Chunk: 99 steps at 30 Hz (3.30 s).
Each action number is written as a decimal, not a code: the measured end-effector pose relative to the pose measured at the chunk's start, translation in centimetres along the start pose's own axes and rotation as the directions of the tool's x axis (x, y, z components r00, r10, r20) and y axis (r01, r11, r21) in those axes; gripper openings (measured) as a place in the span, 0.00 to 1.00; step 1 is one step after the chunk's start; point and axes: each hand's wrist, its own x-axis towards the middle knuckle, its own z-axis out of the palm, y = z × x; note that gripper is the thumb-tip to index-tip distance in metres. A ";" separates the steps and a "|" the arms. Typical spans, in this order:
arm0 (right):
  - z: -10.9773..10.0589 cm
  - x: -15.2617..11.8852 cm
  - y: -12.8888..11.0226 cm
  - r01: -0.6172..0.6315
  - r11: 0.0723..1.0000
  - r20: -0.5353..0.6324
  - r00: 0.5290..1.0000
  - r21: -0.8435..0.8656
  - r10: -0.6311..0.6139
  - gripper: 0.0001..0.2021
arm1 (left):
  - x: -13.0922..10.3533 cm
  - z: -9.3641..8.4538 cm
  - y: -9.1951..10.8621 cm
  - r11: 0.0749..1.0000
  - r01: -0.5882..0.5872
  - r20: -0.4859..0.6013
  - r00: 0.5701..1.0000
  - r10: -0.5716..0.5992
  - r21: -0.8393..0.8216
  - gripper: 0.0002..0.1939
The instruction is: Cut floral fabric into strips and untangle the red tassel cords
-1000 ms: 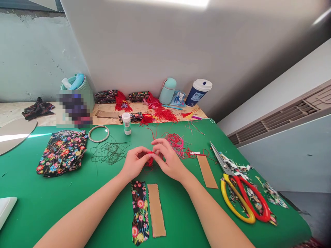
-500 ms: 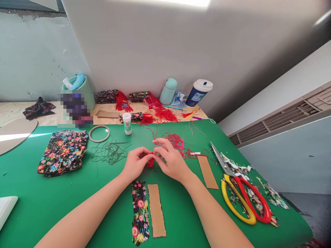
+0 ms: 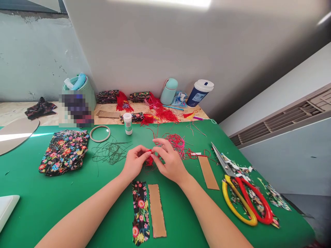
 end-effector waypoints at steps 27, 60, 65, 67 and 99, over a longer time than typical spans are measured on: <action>1.9 0.1 -0.3 -0.372 0.636 0.015 0.870 0.676 0.493 0.10 | 0.1 -0.4 -0.2 0.920 -0.308 0.003 0.948 0.317 0.243 0.06; 1.5 0.4 0.0 -0.486 0.273 0.330 0.823 0.830 0.462 0.15 | 0.1 -0.8 0.8 0.999 -0.023 0.202 0.979 0.030 -0.039 0.10; 1.0 0.4 0.3 -0.550 0.145 0.439 0.776 0.823 0.453 0.14 | -0.1 -1.1 0.7 0.980 -0.165 0.233 0.963 0.135 0.111 0.06; 0.9 0.4 0.4 -0.575 0.090 0.485 0.755 0.813 0.441 0.13 | -0.2 -1.2 0.6 0.966 -0.207 0.253 0.954 0.164 0.155 0.05; 3.6 0.5 -0.3 -0.379 0.459 0.080 0.832 0.804 0.549 0.10 | -0.4 0.3 -0.1 0.925 -0.245 -0.041 0.963 0.268 0.292 0.07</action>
